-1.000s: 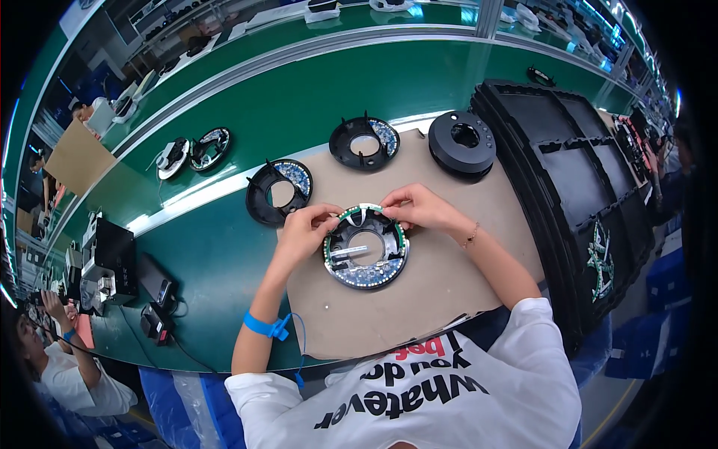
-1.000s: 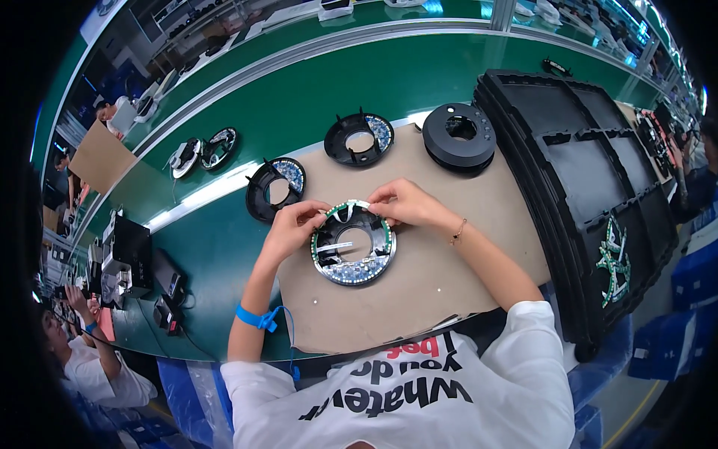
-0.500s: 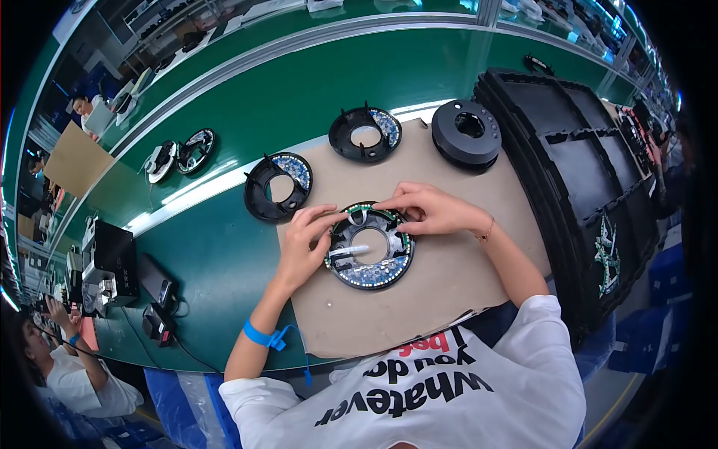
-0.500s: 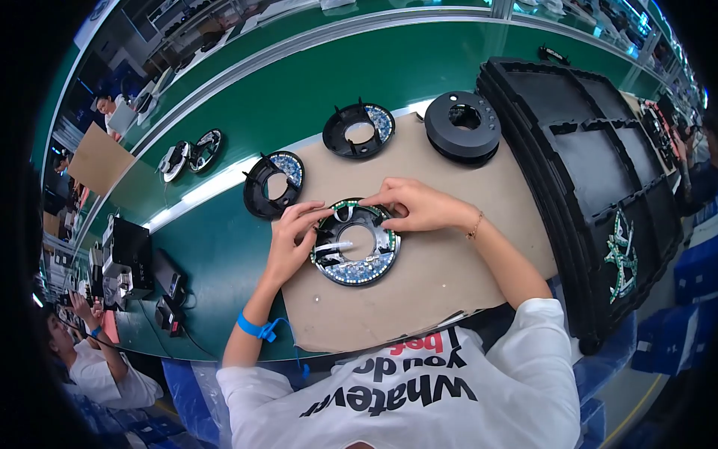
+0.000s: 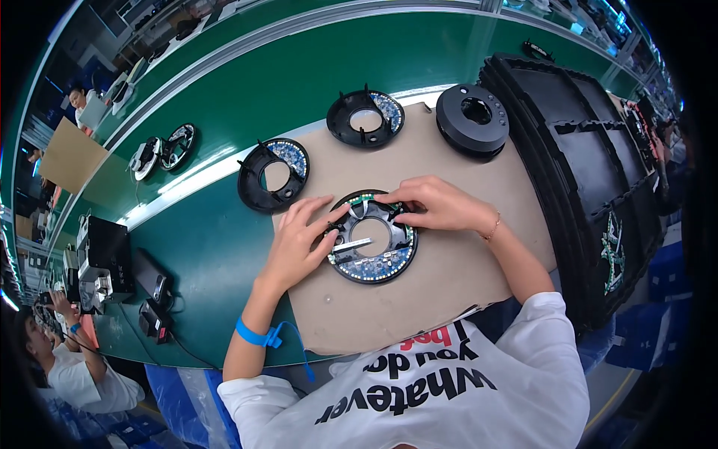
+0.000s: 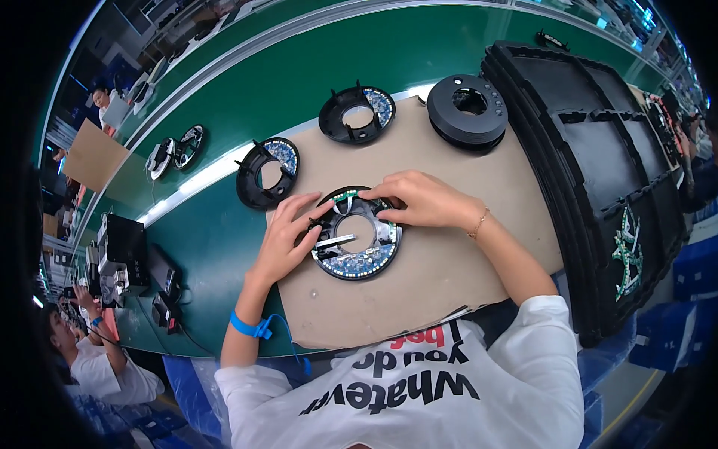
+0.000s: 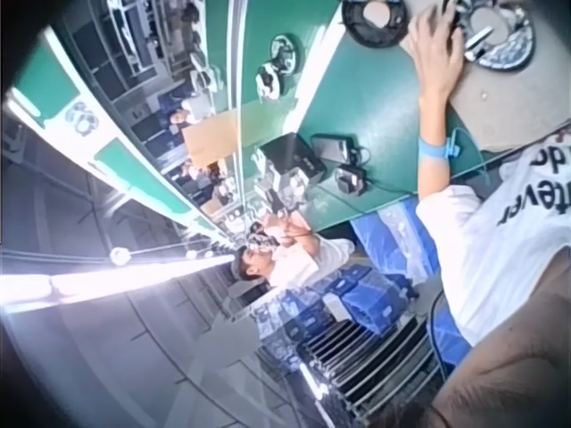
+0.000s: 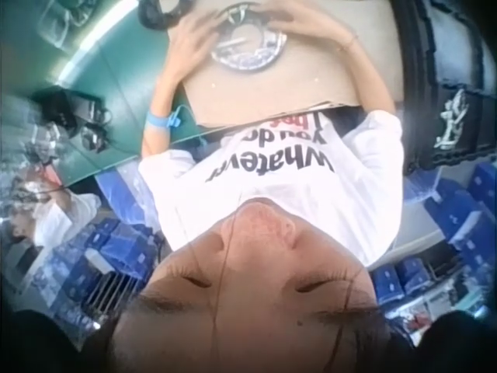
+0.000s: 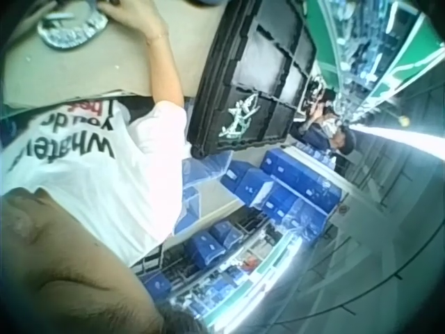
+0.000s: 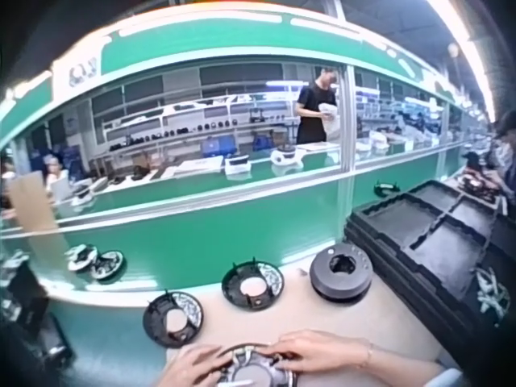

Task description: The person assembles LED light fixtures by hand, attaching LED strips and wires to circular frames on an assembly line.

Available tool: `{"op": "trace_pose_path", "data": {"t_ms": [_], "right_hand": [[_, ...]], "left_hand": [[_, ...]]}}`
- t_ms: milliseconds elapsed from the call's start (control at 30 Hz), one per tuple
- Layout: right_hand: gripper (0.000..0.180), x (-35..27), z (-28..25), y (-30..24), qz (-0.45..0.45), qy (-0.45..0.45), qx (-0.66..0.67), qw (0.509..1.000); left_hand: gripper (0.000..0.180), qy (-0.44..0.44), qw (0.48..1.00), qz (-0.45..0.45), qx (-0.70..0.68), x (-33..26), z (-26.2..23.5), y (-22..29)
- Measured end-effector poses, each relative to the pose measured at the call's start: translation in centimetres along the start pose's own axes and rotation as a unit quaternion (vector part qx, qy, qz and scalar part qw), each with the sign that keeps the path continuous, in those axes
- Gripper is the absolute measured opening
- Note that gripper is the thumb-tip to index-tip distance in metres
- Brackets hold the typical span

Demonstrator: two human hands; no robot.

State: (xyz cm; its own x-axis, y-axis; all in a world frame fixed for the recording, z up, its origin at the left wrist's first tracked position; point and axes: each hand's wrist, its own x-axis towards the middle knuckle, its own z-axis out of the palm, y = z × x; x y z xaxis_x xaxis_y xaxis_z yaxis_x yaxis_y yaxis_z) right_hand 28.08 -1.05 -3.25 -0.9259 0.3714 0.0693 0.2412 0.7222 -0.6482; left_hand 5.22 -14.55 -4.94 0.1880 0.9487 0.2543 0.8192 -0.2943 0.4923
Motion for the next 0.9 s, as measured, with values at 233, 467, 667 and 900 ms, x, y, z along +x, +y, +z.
{"op": "trace_pose_path", "data": {"t_ms": [233, 467, 667, 900], "right_hand": [[0.036, -0.1, 1.0, 0.5, -0.019, 0.041, 0.013, 0.999], [0.037, -0.4, 0.9, 0.8, -0.010, 0.042, -0.001, 0.999], [0.036, -0.3, 0.8, 1.1, -0.038, 0.068, -0.013, 0.997], [0.034, -0.2, 0.7, 0.8, 0.005, 0.031, -0.021, 0.999]], "left_hand": [[0.053, -0.060, 0.998, -0.012, -0.013, -0.5, -0.1, -0.7], [0.062, -0.071, 0.997, -0.023, 0.026, -0.3, -0.1, 0.1], [0.057, -0.038, 0.997, -0.017, 0.071, 0.0, 0.0, 0.5], [0.051, -0.007, 0.992, -0.025, 0.121, -0.1, 0.3, 0.8]]}}
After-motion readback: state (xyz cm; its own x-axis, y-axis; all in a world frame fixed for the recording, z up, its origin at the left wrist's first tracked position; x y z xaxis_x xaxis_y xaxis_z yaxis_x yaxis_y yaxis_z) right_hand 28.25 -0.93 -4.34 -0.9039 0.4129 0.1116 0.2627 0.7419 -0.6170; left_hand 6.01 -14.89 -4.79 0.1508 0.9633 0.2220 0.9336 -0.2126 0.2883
